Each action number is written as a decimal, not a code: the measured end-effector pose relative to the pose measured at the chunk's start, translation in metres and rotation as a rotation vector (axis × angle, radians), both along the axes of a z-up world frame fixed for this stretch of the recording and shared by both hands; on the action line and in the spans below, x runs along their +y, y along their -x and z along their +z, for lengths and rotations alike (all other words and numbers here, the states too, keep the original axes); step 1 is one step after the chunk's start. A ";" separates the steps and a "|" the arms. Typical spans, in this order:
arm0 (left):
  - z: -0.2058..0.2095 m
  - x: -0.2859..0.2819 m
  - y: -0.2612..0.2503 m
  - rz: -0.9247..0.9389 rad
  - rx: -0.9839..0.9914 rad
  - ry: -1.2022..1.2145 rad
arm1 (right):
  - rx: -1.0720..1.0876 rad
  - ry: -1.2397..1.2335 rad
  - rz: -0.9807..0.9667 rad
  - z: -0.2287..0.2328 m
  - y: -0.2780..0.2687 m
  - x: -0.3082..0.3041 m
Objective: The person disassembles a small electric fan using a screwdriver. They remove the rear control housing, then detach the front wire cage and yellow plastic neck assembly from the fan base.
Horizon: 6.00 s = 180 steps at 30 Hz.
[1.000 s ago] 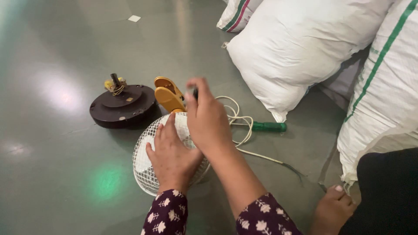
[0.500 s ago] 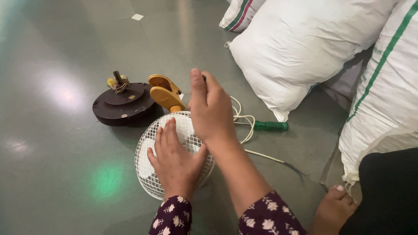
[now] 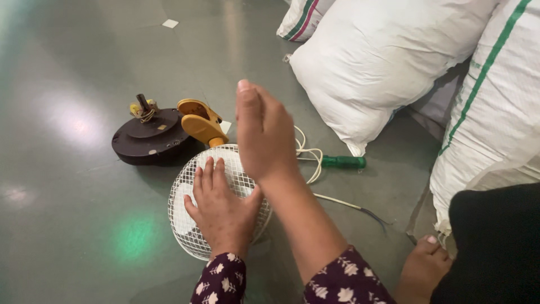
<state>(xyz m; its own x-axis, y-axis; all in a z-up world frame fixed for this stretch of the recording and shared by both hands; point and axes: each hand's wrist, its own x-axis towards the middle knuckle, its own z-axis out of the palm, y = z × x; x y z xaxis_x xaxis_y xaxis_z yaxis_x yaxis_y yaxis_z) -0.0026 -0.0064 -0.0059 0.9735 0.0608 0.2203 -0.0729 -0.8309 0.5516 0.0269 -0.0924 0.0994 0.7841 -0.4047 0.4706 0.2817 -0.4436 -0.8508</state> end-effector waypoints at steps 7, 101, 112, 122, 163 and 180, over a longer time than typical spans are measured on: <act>-0.002 0.001 0.001 -0.010 -0.058 -0.013 | 0.290 0.088 -0.057 -0.050 0.007 0.001; 0.127 0.068 0.002 0.351 0.029 0.638 | 0.344 -1.144 0.211 0.008 0.016 0.034; 0.281 0.088 0.061 0.085 0.549 0.908 | 0.398 -0.803 0.534 0.122 0.061 0.042; 0.285 0.179 0.038 -0.786 0.116 1.558 | 0.024 -0.336 0.790 0.259 0.116 0.047; 0.264 0.242 0.070 -1.088 0.451 1.615 | -0.163 -0.400 0.778 0.242 0.140 0.095; 0.270 0.205 0.075 -0.913 0.197 1.538 | -0.122 -0.438 0.559 0.234 0.134 0.093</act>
<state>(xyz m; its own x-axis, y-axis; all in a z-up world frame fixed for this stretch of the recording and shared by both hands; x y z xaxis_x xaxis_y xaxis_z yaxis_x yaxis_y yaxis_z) -0.0777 0.1982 0.2639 0.8157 -0.4369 0.3791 -0.0121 0.6423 0.7664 -0.1074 0.0009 0.3333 0.8811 -0.1302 0.4547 0.4716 0.1698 -0.8653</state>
